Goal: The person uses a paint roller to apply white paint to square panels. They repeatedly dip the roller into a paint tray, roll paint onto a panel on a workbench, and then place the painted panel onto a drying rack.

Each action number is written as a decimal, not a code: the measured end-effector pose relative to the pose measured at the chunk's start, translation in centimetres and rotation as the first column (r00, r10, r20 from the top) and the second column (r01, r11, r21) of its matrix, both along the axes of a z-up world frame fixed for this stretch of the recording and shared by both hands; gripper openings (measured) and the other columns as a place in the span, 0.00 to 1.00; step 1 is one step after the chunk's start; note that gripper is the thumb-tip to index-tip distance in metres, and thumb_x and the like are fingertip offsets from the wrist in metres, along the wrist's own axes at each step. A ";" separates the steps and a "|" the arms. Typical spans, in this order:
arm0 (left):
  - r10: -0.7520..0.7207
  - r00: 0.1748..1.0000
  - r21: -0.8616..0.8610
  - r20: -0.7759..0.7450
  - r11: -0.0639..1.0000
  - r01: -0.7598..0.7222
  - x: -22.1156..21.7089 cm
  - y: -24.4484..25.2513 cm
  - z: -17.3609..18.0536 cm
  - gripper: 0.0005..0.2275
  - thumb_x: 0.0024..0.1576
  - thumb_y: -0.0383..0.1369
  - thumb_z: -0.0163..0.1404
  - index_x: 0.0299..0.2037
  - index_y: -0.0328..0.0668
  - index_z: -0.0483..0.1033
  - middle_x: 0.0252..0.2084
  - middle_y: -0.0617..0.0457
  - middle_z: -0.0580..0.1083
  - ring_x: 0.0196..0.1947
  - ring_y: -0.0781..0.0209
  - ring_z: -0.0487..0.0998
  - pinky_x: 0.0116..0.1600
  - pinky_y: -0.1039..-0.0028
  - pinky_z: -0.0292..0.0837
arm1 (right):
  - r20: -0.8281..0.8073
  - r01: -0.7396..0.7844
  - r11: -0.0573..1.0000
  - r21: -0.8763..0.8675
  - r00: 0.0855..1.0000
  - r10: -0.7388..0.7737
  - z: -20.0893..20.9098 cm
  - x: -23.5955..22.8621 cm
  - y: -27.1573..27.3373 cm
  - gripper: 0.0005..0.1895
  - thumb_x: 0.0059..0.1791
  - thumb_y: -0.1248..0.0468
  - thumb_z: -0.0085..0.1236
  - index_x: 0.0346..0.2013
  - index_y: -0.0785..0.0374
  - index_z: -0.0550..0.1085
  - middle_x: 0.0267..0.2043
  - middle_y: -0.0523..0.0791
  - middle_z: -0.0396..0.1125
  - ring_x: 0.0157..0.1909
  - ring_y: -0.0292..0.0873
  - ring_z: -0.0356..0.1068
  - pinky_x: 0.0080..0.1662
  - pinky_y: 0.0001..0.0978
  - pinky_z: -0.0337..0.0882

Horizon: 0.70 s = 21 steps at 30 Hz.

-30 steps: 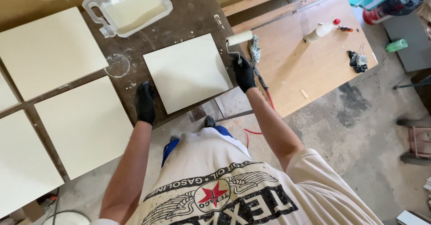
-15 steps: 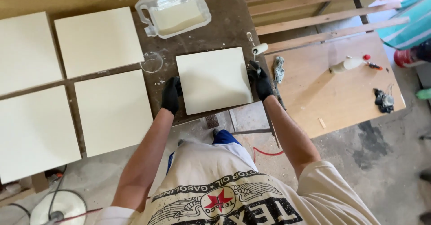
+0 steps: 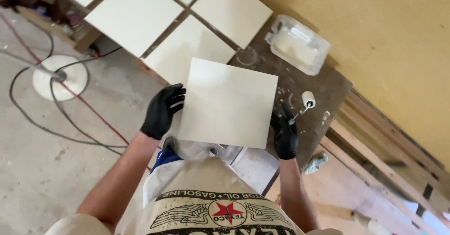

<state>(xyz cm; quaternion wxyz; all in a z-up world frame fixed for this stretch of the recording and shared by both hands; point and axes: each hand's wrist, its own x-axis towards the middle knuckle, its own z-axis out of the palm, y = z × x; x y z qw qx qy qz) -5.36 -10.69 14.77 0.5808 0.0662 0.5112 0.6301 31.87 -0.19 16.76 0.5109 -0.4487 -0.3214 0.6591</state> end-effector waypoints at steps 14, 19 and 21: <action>0.831 0.544 0.023 0.117 0.545 -0.838 -15.1 -44.1 7.9 0.23 0.54 0.43 0.45 0.57 0.41 0.77 0.51 0.46 0.77 0.49 0.51 0.77 0.63 0.58 0.66 | -0.164 -0.816 0.539 0.210 0.514 0.842 0.6 -39.1 -16.1 0.28 0.54 0.69 0.48 0.70 0.67 0.60 0.61 0.62 0.67 0.62 0.57 0.71 0.61 0.49 0.73; 0.938 0.330 0.040 0.103 0.327 -0.944 -19.8 -58.8 8.7 0.24 0.52 0.42 0.46 0.56 0.39 0.78 0.51 0.45 0.77 0.50 0.49 0.77 0.64 0.57 0.66 | -0.177 -0.908 0.380 0.174 0.351 0.920 1.7 -52.6 -29.1 0.26 0.53 0.71 0.49 0.67 0.68 0.63 0.59 0.65 0.68 0.59 0.62 0.73 0.60 0.53 0.73; 0.960 0.254 0.011 0.117 0.255 -0.967 -22.1 -63.2 9.4 0.24 0.51 0.43 0.47 0.55 0.40 0.78 0.50 0.46 0.78 0.49 0.50 0.78 0.64 0.58 0.66 | -0.120 -0.925 0.326 0.195 0.307 0.944 2.7 -57.1 -34.1 0.24 0.54 0.68 0.50 0.67 0.65 0.64 0.60 0.60 0.69 0.60 0.58 0.73 0.61 0.53 0.70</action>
